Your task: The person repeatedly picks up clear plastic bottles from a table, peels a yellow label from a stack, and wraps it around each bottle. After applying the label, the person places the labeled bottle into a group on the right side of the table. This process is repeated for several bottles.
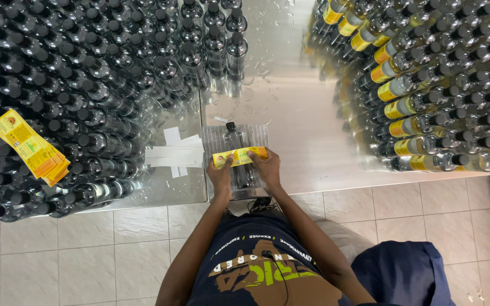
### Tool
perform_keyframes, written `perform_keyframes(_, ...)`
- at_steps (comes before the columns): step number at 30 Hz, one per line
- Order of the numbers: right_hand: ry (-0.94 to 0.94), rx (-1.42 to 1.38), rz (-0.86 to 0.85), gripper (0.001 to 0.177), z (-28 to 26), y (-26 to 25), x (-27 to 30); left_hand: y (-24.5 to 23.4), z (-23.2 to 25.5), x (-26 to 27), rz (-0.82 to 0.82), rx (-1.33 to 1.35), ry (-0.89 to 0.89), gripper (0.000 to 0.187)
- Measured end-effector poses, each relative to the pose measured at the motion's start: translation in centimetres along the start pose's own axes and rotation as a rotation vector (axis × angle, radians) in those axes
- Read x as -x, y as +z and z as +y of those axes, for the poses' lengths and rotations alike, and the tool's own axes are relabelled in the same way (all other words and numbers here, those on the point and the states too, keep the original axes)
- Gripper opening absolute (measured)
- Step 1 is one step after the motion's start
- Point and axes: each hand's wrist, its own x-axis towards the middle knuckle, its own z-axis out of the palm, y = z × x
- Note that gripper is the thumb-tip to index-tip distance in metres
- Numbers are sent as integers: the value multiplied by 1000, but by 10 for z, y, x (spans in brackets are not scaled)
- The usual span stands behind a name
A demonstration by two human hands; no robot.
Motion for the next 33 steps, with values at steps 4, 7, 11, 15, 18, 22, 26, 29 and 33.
perform_keyframes(4, -4, 8, -2, 49, 1, 1, -1, -1, 8, 5, -6, 5, -5, 44)
perform_keyframes(7, 5, -1, -4, 49, 6, 2, -5, -1, 7, 1, -2, -11, -14, 44)
perform_keyframes(11, -6, 7, -1, 48, 10, 4, -9, 3, 7, 3, 6, -3, -4, 44)
perform_keyframes(15, -8, 24, -4, 48, 9, 3, -9, 3, 5, 2, 3, 9, 11, 45)
perform_keyframes(18, -19, 24, -15, 48, 9, 3, -9, 3, 8, 4, 8, 27, -3, 45)
perform_keyframes(22, -17, 18, -6, 47, 15, 6, -15, 3, 7, 2, 16, 23, 3, 43)
perform_keyframes(26, -7, -5, -16, 49, 7, 4, -9, 4, 4, 3, 20, 44, 9, 44)
perform_keyframes(29, -18, 6, -23, 53, 9, 4, -10, 4, 0, 0, 22, 36, 23, 44)
perform_keyframes(33, -16, -14, -19, 53, 14, 5, -12, 3, 3, 1, 25, 43, 21, 42)
